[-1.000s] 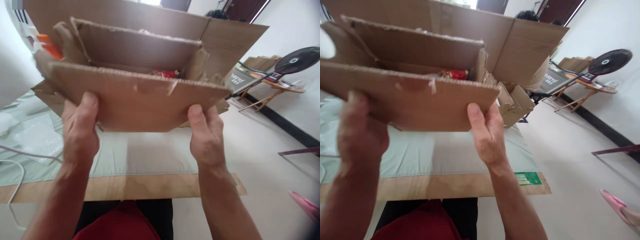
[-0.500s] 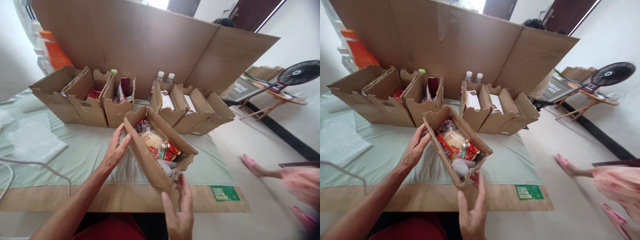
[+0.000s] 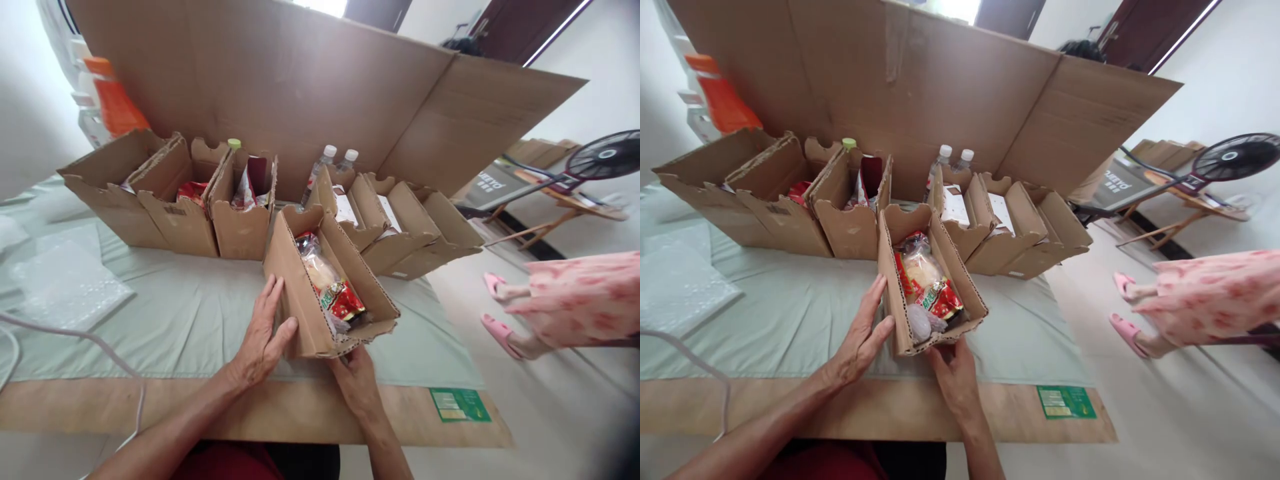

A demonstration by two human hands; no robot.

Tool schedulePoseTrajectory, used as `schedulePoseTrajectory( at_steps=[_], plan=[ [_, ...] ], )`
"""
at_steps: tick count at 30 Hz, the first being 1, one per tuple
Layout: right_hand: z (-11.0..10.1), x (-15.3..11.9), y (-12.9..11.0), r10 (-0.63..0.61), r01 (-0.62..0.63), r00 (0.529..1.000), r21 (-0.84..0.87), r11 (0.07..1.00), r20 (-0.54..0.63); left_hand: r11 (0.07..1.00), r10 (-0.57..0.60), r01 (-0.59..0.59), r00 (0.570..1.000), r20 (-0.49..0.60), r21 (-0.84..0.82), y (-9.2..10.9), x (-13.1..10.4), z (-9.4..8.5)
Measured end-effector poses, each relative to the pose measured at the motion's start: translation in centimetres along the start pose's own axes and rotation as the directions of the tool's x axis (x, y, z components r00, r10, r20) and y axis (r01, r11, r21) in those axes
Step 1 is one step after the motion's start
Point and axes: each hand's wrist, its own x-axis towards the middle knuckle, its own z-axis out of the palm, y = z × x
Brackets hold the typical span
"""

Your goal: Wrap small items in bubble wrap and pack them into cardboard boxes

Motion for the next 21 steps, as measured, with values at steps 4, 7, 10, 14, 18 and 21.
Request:
schedulePoseTrajectory(
  at_steps=[4, 7, 10, 14, 18, 21],
  plan=[
    [1.0, 0.5, -0.9, -0.035, 0.033, 0.998, -0.053, 0.998, -0.043, 0.992, -0.081, 0.08, 0.997, -0.011, -0.096, -0.9, 0.3, -0.4],
    [1.8, 1.1, -1.3, -0.074, 0.065, 0.995, -0.128, 0.99, -0.066, 0.985, -0.119, 0.114, 0.993, -0.025, -0.13, -0.9, 0.9, -0.8],
    [2.6, 2.1, -1.4, -0.087, 0.062, 0.993, -0.254, 0.965, -0.085, 0.985, -0.127, 0.118, 0.99, -0.06, -0.126, -0.7, 2.3, -1.5],
    [3.6, 4.4, -2.2, -0.078, 0.033, 0.994, -0.476, 0.879, -0.076, 0.978, -0.165, 0.153, 0.983, -0.083, -0.139, -1.0, 3.5, -2.3],
    [5.2, 9.2, -4.6, -0.008, -0.03, 0.999, -0.684, 0.728, -0.052, 0.95, -0.282, 0.266, 0.956, -0.08, -0.164, -1.9, 3.0, -2.1],
    [6.5, 13.2, -6.2, -0.003, -0.063, 0.996, -0.738, 0.672, -0.088, 0.915, -0.383, 0.374, 0.923, -0.039, -0.151, -2.3, 2.5, -1.8]
  ],
)
